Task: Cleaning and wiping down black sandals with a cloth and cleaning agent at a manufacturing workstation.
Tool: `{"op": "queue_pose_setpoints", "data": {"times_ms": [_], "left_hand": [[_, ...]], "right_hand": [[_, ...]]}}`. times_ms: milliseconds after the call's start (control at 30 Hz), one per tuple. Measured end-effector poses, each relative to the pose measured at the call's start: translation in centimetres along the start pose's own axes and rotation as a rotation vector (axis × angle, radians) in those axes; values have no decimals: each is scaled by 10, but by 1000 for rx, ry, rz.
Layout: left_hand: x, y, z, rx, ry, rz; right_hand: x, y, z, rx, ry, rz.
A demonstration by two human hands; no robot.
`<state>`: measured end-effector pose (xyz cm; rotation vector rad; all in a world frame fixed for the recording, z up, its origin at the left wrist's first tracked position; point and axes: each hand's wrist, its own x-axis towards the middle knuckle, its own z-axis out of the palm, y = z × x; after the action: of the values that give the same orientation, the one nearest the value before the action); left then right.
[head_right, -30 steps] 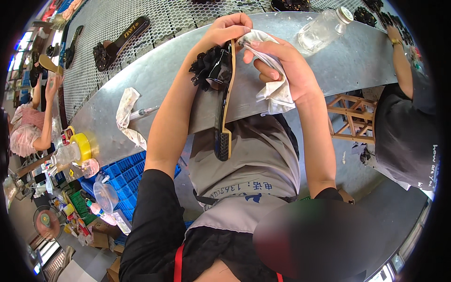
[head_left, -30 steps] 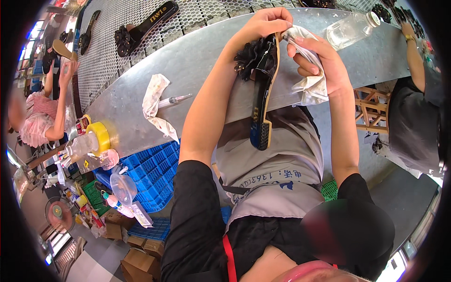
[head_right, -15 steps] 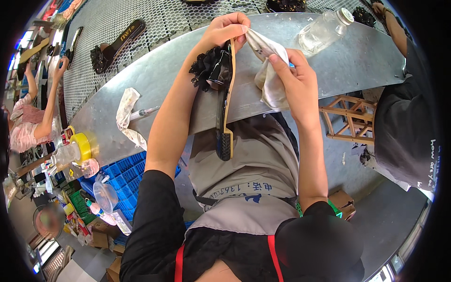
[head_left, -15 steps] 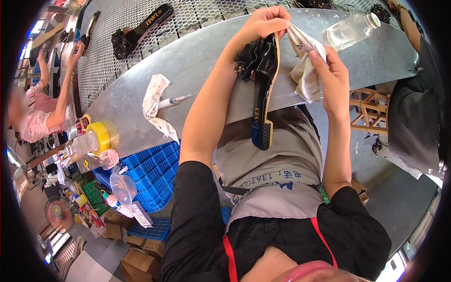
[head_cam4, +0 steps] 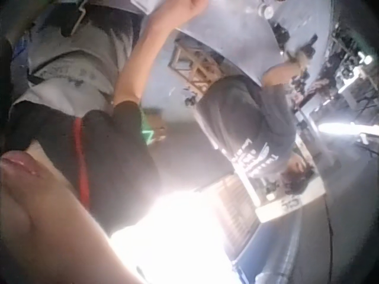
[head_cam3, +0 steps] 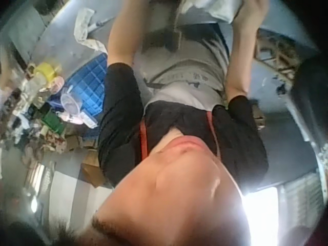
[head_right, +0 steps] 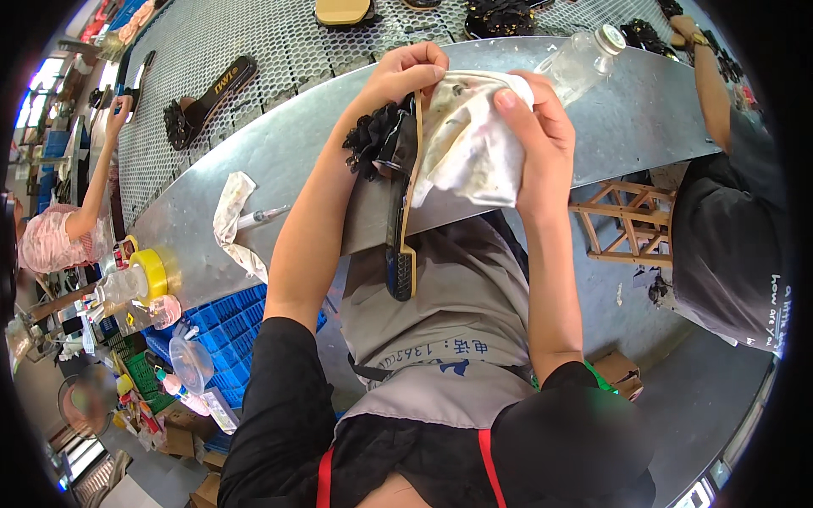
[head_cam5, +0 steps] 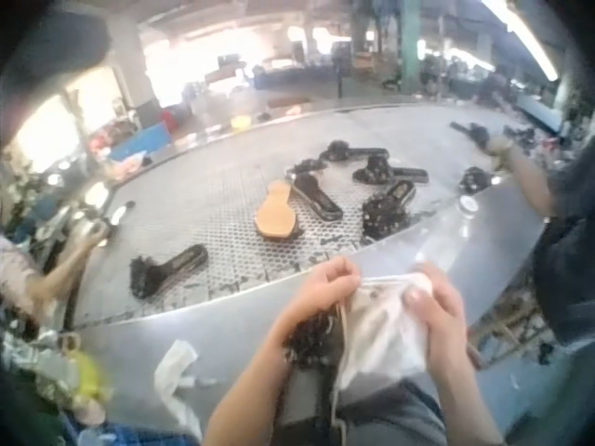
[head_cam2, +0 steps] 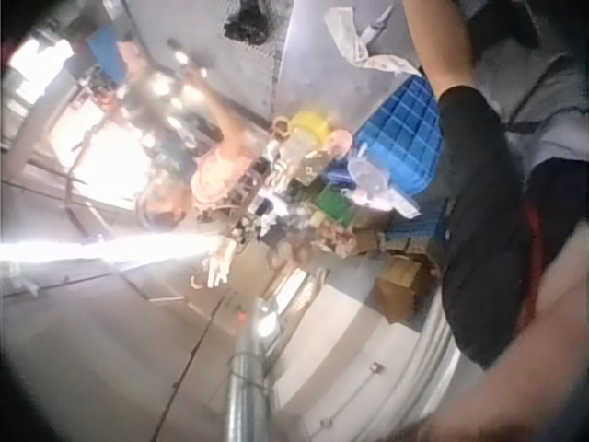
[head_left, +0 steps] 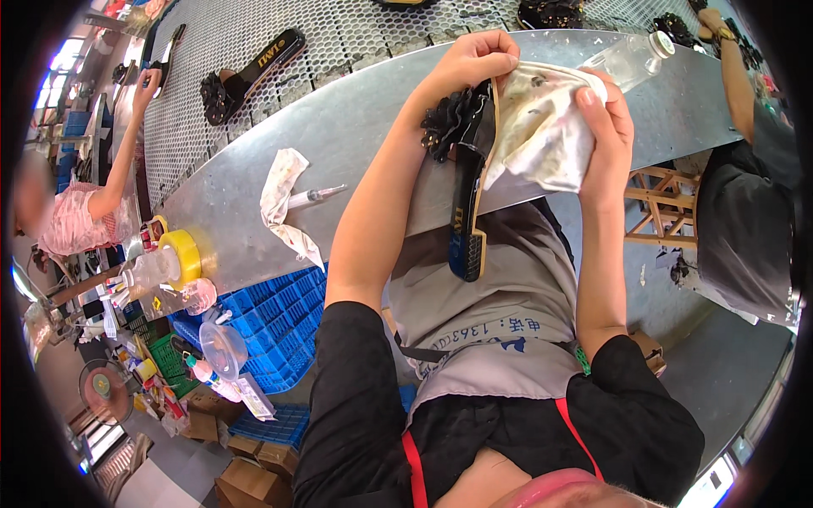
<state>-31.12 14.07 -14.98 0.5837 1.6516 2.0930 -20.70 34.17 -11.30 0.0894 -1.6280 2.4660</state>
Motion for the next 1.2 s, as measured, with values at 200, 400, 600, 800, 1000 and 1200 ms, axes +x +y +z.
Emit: {"op": "queue_pose_setpoints", "data": {"times_ms": [200,400,600,800,1000,1200], "left_hand": [[1,1,9,-26,-23,-42],[1,9,12,21,-64,-84],[-3,12,11,10,-52,-124],[0,12,14,0,-42,-139],[-10,15,7,-147,112,-39],[-5,16,4,-481,221,171]], "right_hand": [[25,6,34,390,-46,1],[29,-6,21,346,-15,63],[24,-74,-18,-245,351,-343],[67,-99,-74,-1246,260,-859],[82,-82,-88,-1300,45,-778],[79,-84,-91,-1350,28,-712]]}}
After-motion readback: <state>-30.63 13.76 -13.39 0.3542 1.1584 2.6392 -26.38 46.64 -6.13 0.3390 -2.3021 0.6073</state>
